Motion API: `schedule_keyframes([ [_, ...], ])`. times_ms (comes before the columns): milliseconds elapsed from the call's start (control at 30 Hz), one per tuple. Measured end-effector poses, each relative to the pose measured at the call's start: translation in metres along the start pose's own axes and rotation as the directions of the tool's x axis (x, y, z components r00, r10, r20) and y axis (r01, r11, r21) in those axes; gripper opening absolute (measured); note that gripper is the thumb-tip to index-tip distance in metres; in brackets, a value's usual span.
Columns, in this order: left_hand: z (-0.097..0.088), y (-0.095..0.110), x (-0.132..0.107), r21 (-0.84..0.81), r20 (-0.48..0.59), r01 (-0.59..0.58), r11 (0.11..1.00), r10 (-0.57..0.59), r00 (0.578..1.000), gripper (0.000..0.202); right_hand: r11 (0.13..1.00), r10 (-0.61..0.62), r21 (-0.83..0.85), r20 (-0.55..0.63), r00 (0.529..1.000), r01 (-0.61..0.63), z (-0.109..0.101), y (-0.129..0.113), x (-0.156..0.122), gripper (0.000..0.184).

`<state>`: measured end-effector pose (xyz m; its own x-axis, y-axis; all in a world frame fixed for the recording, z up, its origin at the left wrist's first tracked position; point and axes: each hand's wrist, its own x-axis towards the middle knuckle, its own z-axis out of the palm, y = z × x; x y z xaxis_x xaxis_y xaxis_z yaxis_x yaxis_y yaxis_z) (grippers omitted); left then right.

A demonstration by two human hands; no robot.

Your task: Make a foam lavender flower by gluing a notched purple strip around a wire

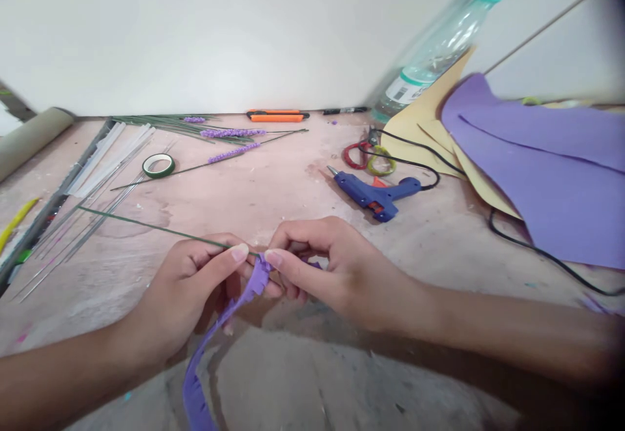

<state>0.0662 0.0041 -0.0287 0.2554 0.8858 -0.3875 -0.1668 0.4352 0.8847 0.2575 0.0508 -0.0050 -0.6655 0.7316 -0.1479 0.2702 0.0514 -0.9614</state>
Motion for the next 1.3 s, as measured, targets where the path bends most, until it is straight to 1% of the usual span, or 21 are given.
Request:
schedule_keyframes([
  [67,0.001,0.000,0.000,-0.026,-0.002,0.016,1.000,-0.016,1.000,0.034,0.998,-0.036,-0.048,-0.014,0.999,0.035,0.001,0.000,-0.001,0.022],
  [133,0.001,0.000,0.000,-0.085,-0.001,0.031,0.996,-0.031,1.000,0.032,0.993,-0.071,-0.099,-0.030,0.997,0.068,0.002,0.001,-0.002,0.022],
  [233,-0.001,-0.003,-0.002,-0.161,0.037,0.061,0.985,-0.056,0.998,0.023,0.980,-0.124,-0.167,-0.061,0.990,0.112,0.002,0.002,-0.003,0.021],
  [400,-0.006,-0.004,-0.002,-0.112,0.156,0.098,0.989,-0.079,0.984,0.023,0.933,-0.207,-0.315,-0.076,0.975,0.174,0.002,0.006,-0.005,0.018],
  [533,-0.009,-0.004,-0.001,-0.123,0.180,0.083,0.989,-0.060,0.982,0.018,0.883,-0.285,-0.411,-0.085,0.955,0.227,0.002,0.007,-0.007,0.016],
  [700,-0.010,-0.004,-0.001,-0.147,0.198,0.070,0.987,-0.040,0.979,0.016,0.825,-0.389,-0.474,-0.084,0.917,0.307,0.002,0.006,-0.009,0.015],
  [767,-0.009,-0.004,-0.002,-0.174,0.205,0.078,0.982,-0.042,0.978,0.016,0.825,-0.385,-0.477,-0.081,0.919,0.303,0.002,0.006,-0.009,0.015],
  [833,-0.007,-0.004,-0.002,-0.223,0.218,0.092,0.970,-0.042,0.975,0.017,0.847,-0.361,-0.440,-0.066,0.930,0.298,0.003,0.005,-0.010,0.016],
  [900,-0.005,-0.004,-0.001,-0.247,0.216,0.104,0.963,-0.050,0.975,0.024,0.878,-0.329,-0.385,-0.052,0.943,0.285,0.003,0.003,-0.010,0.017],
  [1000,-0.003,-0.003,0.001,-0.217,0.179,0.096,0.972,-0.057,0.982,0.037,0.917,-0.281,-0.307,-0.045,0.959,0.254,0.004,0.000,-0.010,0.021],
  [1067,-0.002,-0.003,0.001,-0.224,0.163,0.088,0.971,-0.052,0.985,0.034,0.938,-0.247,-0.260,-0.047,0.968,0.227,0.004,-0.002,-0.009,0.021],
  [1167,-0.001,-0.003,0.002,-0.283,0.156,0.088,0.955,-0.045,0.987,0.023,0.960,-0.208,-0.201,-0.056,0.977,0.193,0.004,-0.003,-0.008,0.019],
  [1300,-0.002,-0.005,0.002,-0.297,0.153,0.073,0.952,-0.028,0.988,0.020,0.978,-0.168,-0.137,-0.048,0.985,0.160,0.005,-0.002,-0.007,0.020],
])
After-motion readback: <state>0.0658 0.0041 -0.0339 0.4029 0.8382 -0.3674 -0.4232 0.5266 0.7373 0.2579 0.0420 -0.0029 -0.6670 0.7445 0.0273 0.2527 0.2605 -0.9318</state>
